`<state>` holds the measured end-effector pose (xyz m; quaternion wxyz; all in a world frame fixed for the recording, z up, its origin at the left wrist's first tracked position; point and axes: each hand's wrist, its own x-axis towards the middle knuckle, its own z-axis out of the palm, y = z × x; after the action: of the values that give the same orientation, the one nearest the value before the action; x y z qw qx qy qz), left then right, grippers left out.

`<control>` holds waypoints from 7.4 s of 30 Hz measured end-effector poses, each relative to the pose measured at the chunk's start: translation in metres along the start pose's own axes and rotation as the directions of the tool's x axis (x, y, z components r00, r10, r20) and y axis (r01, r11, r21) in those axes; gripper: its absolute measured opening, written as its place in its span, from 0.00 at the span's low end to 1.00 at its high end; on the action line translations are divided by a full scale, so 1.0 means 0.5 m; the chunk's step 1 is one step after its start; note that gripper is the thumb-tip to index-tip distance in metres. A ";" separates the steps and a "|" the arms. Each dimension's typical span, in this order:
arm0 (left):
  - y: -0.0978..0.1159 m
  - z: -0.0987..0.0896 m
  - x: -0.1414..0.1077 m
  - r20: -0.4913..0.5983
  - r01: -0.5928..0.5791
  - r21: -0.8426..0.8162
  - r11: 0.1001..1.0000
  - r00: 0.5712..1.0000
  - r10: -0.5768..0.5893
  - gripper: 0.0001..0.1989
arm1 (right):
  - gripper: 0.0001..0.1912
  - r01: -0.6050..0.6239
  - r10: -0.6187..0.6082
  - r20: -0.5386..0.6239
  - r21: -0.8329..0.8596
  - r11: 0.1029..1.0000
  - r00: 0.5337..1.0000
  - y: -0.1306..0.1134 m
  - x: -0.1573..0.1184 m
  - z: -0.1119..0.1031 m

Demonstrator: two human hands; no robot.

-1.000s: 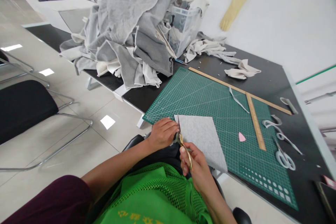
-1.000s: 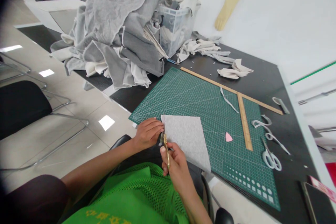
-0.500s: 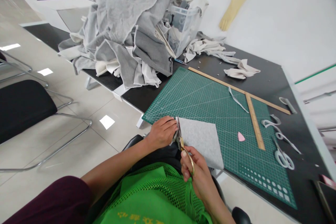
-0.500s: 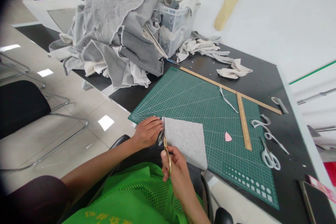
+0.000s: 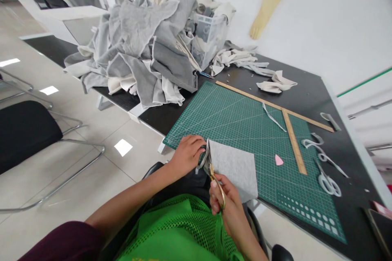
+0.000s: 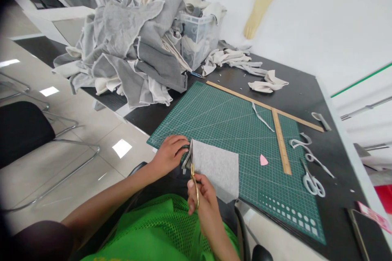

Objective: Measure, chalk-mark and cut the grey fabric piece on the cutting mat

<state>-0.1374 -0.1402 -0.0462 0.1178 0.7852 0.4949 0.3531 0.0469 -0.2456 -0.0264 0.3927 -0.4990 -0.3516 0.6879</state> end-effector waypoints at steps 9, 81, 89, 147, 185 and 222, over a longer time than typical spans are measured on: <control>-0.010 -0.005 0.005 0.096 -0.232 -0.002 0.973 0.968 0.231 0.10 | 0.20 -0.002 0.003 -0.013 0.056 0.998 1.000 -0.004 -0.004 0.002; 0.044 0.070 0.219 0.510 -0.626 0.114 0.771 0.704 0.495 0.44 | 0.19 0.051 -0.025 -0.220 0.112 0.992 0.975 -0.039 -0.114 -0.129; 0.087 0.087 0.161 0.431 -0.449 0.173 0.877 0.835 0.343 0.37 | 0.21 -0.006 0.010 -0.197 0.021 1.000 0.980 -0.029 -0.133 -0.140; 0.121 0.083 0.038 0.217 -0.616 0.168 0.770 0.785 0.581 0.07 | 0.27 0.021 -0.008 -0.292 0.040 0.999 0.956 0.020 -0.126 -0.067; 0.120 0.085 0.034 0.217 -0.664 0.199 0.720 0.747 0.629 0.06 | 0.24 0.034 -0.040 -0.284 -0.027 0.999 0.958 0.025 -0.128 -0.071; 0.114 0.089 0.028 0.082 -0.698 0.194 0.690 0.712 0.697 0.06 | 0.16 0.093 -0.067 -0.290 0.075 0.993 0.955 0.030 -0.093 -0.078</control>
<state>-0.0642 -0.1481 -0.0419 -0.1084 0.9223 0.1943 0.3158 0.0908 -0.2903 -0.0305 0.4888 -0.5611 -0.2802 0.6064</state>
